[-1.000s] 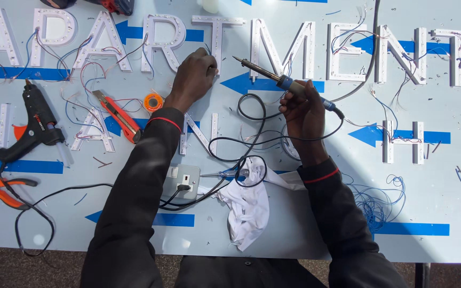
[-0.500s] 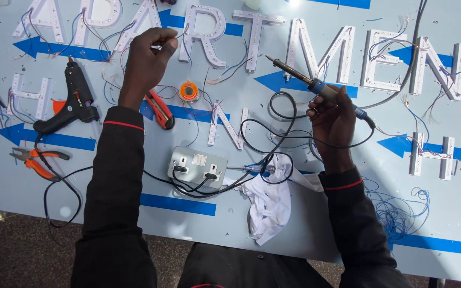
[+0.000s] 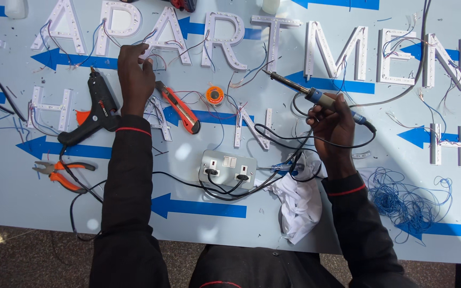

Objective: The person solders wires to LED strips mounted on large white letters spelling 'THE APARTMENT HANCOCK' on a workbench. They use a soldering iron and solder wire to connect the wires, occasionally using pliers and a utility knife to prepare the connections.

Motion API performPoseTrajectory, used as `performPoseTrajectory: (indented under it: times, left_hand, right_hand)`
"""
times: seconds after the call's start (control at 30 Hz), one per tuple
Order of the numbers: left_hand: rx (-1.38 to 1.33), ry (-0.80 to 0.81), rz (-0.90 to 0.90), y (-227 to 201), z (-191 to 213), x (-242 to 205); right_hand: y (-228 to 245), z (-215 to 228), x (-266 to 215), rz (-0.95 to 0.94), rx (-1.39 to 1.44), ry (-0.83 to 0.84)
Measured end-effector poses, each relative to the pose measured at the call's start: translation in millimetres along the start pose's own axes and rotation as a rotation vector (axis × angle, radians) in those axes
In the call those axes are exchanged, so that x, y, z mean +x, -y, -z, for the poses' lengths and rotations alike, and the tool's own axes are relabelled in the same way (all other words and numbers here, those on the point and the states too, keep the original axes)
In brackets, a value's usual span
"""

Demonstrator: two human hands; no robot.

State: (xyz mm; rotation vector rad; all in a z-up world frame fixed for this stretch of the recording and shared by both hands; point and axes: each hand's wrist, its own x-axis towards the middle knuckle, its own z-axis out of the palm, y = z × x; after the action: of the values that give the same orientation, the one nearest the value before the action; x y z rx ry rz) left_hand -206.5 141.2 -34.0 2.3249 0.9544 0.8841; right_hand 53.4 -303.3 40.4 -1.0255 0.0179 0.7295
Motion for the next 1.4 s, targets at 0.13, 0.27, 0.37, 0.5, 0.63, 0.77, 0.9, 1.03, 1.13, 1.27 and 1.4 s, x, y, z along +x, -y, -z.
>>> performPoseTrajectory:
  times: [0.13, 0.27, 0.37, 0.5, 0.63, 0.77, 0.9, 1.03, 1.13, 1.27, 1.4]
  left_hand:
    - [0.118, 0.147, -0.17, -0.4, -6.7, 19.6]
    - [0.291, 0.202, -0.31, -6.0, -6.6, 47.7]
    - [0.199, 0.303, -0.289, -45.2, -1.4, 58.9]
    - [0.25, 0.567, -0.259, -52.7, 4.4, 76.2]
    - [0.371, 0.666, -0.272, -29.9, 19.7, 69.2]
    - [0.3, 0.679, -0.128, -29.9, 32.7, 56.0]
    - [0.349, 0.656, -0.179, -13.0, 27.2, 49.6]
    - [0.42, 0.502, -0.311, -42.4, 18.6, 38.1]
    - [0.188, 0.311, -0.432, -105.0, -6.6, 30.0]
    - [-0.09, 0.307, -0.519, -174.5, -78.4, 18.0]
    - [-0.081, 0.384, -0.477, -198.2, -144.4, 11.3]
  right_hand:
    - [-2.7, 3.4, 7.9, 0.003, 0.003, -0.007]
    - [-1.2, 16.8, 20.6, 0.021, 0.049, 0.002]
    - [1.9, 29.6, 29.8, 0.03, 0.094, -0.017]
    - [2.3, 33.9, 47.9, 0.044, 0.113, -0.042]
    - [1.2, 46.3, 57.5, 0.071, 0.106, -0.047]
    - [-3.3, 46.8, 63.9, 0.044, 0.089, -0.066]
    - [-9.7, 42.4, 73.3, 0.037, 0.082, -0.024]
    - [-11.0, 32.4, 72.0, 0.065, 0.042, -0.016]
    - [-20.8, 38.6, 76.3, 0.106, -0.021, -0.052]
    - [-40.6, 49.4, 82.0, 0.301, -0.21, 0.003]
    - [-54.0, 53.8, 85.0, 0.396, -0.226, -0.067]
